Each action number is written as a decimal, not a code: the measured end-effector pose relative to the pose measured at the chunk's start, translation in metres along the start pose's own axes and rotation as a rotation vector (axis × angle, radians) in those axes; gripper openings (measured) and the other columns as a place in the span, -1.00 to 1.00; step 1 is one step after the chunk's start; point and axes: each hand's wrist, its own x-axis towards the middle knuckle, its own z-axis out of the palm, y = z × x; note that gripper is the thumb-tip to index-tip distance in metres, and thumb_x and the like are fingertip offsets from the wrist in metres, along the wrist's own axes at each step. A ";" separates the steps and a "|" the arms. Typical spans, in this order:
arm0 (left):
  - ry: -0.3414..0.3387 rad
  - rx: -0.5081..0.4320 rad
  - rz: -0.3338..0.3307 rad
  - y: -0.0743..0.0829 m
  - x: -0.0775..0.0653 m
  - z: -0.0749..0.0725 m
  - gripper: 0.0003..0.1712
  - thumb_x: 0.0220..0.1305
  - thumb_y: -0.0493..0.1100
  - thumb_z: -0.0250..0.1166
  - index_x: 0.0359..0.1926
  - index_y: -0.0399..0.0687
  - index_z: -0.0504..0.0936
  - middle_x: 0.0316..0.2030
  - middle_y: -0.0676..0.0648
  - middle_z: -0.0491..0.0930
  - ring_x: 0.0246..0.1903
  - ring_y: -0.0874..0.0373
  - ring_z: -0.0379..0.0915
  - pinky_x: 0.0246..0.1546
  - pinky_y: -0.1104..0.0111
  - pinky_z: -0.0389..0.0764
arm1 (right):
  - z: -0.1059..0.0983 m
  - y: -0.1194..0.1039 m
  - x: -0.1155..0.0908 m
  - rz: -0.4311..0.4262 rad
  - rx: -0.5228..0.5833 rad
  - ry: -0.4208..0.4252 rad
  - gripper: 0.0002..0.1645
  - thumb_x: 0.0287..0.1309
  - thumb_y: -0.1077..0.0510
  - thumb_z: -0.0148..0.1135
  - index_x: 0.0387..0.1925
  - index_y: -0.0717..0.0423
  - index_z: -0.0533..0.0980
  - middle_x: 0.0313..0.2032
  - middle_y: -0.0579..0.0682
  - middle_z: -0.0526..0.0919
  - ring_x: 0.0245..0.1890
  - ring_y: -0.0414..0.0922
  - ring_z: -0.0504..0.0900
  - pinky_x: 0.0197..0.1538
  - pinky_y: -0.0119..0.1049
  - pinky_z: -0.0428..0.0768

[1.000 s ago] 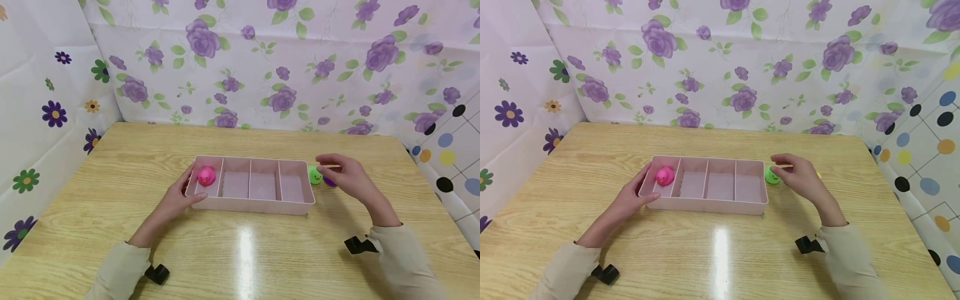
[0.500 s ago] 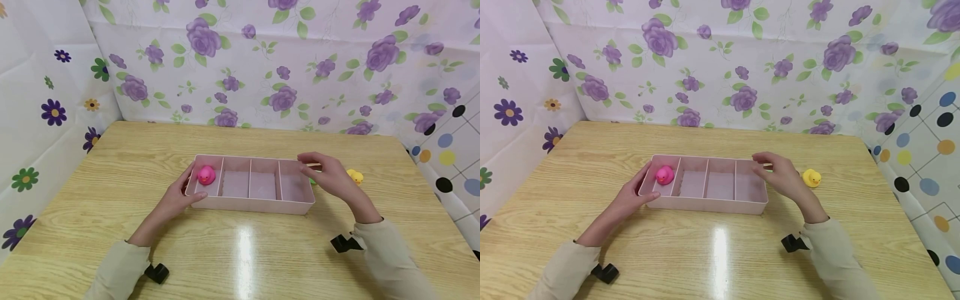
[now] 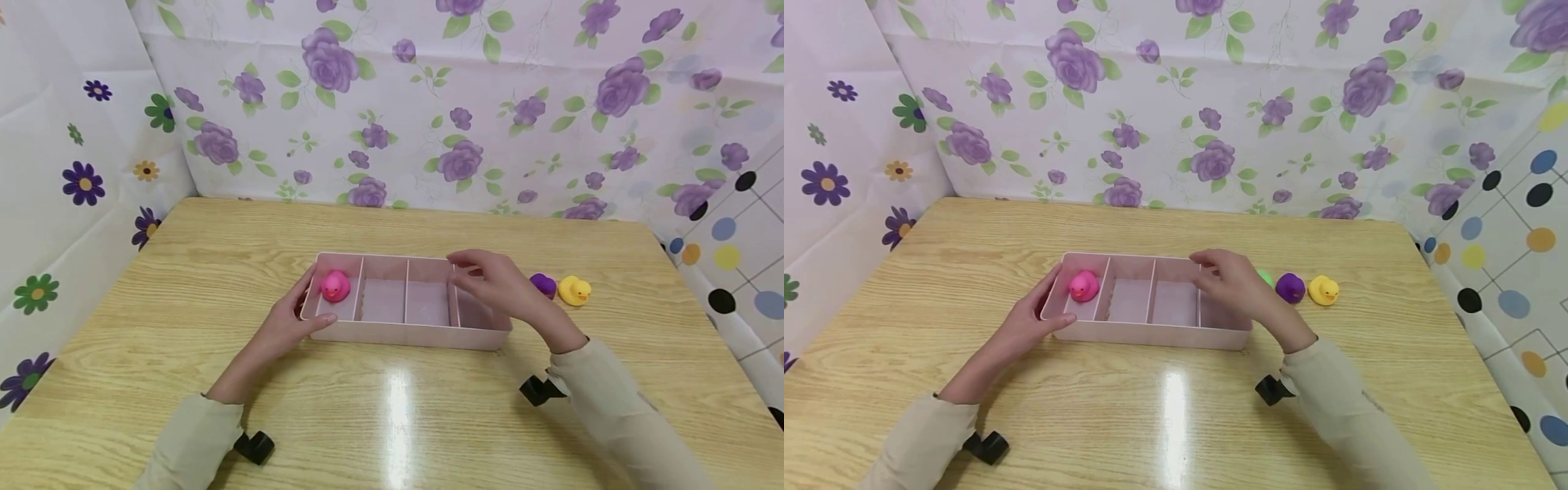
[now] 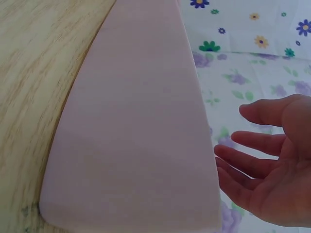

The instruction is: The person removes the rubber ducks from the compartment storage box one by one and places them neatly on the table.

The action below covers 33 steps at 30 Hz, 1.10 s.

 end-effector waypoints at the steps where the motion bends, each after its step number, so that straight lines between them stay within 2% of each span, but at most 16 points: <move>1: 0.000 0.000 0.000 0.000 0.000 0.000 0.07 0.18 -0.19 0.39 0.54 0.00 -0.09 0.43 -0.31 0.04 0.31 -0.23 0.14 0.19 -0.03 0.34 | 0.001 -0.001 0.002 -0.015 -0.002 -0.006 -0.54 0.31 0.22 0.17 0.17 0.39 0.45 0.10 0.27 0.55 0.03 0.16 0.56 0.09 0.01 0.52; 8: -0.005 -0.014 -0.003 -0.001 0.000 0.000 0.06 0.18 -0.19 0.39 0.54 0.00 -0.09 0.44 -0.30 0.03 0.33 -0.23 0.12 0.19 -0.01 0.34 | 0.009 -0.009 0.017 -0.097 -0.014 -0.052 -0.57 0.30 0.28 0.15 0.14 0.42 0.46 0.09 0.29 0.55 0.07 0.16 0.53 0.09 -0.02 0.53; 19: -0.002 -0.020 -0.012 -0.002 0.001 0.000 0.07 0.17 -0.17 0.41 0.54 0.03 -0.07 0.43 -0.30 0.05 0.31 -0.23 0.14 0.18 -0.01 0.36 | 0.013 -0.028 0.035 -0.115 0.023 -0.185 -0.53 0.26 0.28 0.17 0.17 0.42 0.43 0.08 0.27 0.55 0.07 0.11 0.55 0.11 -0.11 0.52; 25: -0.005 -0.035 -0.014 -0.001 0.000 -0.001 0.07 0.17 -0.18 0.41 0.54 0.03 -0.08 0.43 -0.29 0.06 0.31 -0.22 0.15 0.16 0.01 0.38 | 0.016 -0.037 0.047 -0.132 0.010 -0.240 -0.52 0.24 0.27 0.19 0.16 0.41 0.43 0.09 0.27 0.54 0.08 0.10 0.54 0.12 -0.08 0.51; 33: -0.006 -0.050 -0.007 -0.001 0.000 0.000 0.07 0.18 -0.21 0.40 0.54 0.02 -0.08 0.43 -0.29 0.06 0.31 -0.22 0.16 0.16 0.01 0.39 | 0.027 -0.054 0.064 -0.147 -0.035 -0.292 -0.48 0.23 0.20 0.25 0.17 0.37 0.44 0.11 0.23 0.55 0.11 0.06 0.52 0.14 -0.15 0.50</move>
